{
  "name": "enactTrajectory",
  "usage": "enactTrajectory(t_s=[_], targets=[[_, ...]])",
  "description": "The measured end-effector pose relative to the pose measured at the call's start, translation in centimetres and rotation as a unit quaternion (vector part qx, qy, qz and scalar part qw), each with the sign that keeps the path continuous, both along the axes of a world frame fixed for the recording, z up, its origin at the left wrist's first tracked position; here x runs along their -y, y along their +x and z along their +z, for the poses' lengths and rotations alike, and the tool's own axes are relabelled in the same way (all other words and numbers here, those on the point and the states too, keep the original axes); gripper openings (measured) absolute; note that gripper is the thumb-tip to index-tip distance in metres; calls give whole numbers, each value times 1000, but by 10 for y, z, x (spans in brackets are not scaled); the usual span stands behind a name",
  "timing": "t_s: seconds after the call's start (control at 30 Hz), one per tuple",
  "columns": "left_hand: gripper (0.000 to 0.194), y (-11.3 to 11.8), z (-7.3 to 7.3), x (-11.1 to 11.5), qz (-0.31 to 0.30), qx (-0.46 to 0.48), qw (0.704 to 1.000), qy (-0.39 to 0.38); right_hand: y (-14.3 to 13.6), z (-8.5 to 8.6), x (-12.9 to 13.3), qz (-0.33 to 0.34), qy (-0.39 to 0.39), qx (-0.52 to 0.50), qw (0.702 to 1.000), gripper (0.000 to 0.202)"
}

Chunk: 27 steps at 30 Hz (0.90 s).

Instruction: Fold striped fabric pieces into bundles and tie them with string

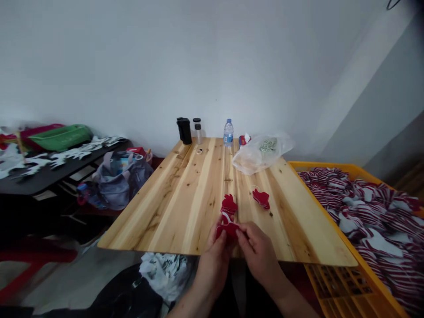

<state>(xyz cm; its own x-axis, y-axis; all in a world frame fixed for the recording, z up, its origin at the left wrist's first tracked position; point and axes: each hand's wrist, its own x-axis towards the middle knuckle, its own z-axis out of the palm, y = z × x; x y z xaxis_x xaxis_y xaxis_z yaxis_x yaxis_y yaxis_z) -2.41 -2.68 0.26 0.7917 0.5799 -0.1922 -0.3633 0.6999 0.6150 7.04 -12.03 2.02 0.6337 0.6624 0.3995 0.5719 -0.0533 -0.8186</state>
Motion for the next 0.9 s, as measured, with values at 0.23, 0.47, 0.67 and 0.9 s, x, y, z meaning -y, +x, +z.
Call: enactTrajectory(t_s=[0.23, 0.47, 0.67, 0.9], targets=[[42, 5, 4, -2, 7, -51, 999, -3, 112, -7, 3, -214, -18, -123, 969, 31], [40, 11, 8, -10, -16, -4, 1000, -11, 115, -8, 0, -263, -126, -1, 956, 16], [41, 10, 4, -13, -17, 20, 999, -28, 27, -5, -9, 20, -112, 301, 947, 26], [39, -12, -7, -15, -25, 10, 999, -27, 1, -19, -20, 49, -30, 295, 954, 28]])
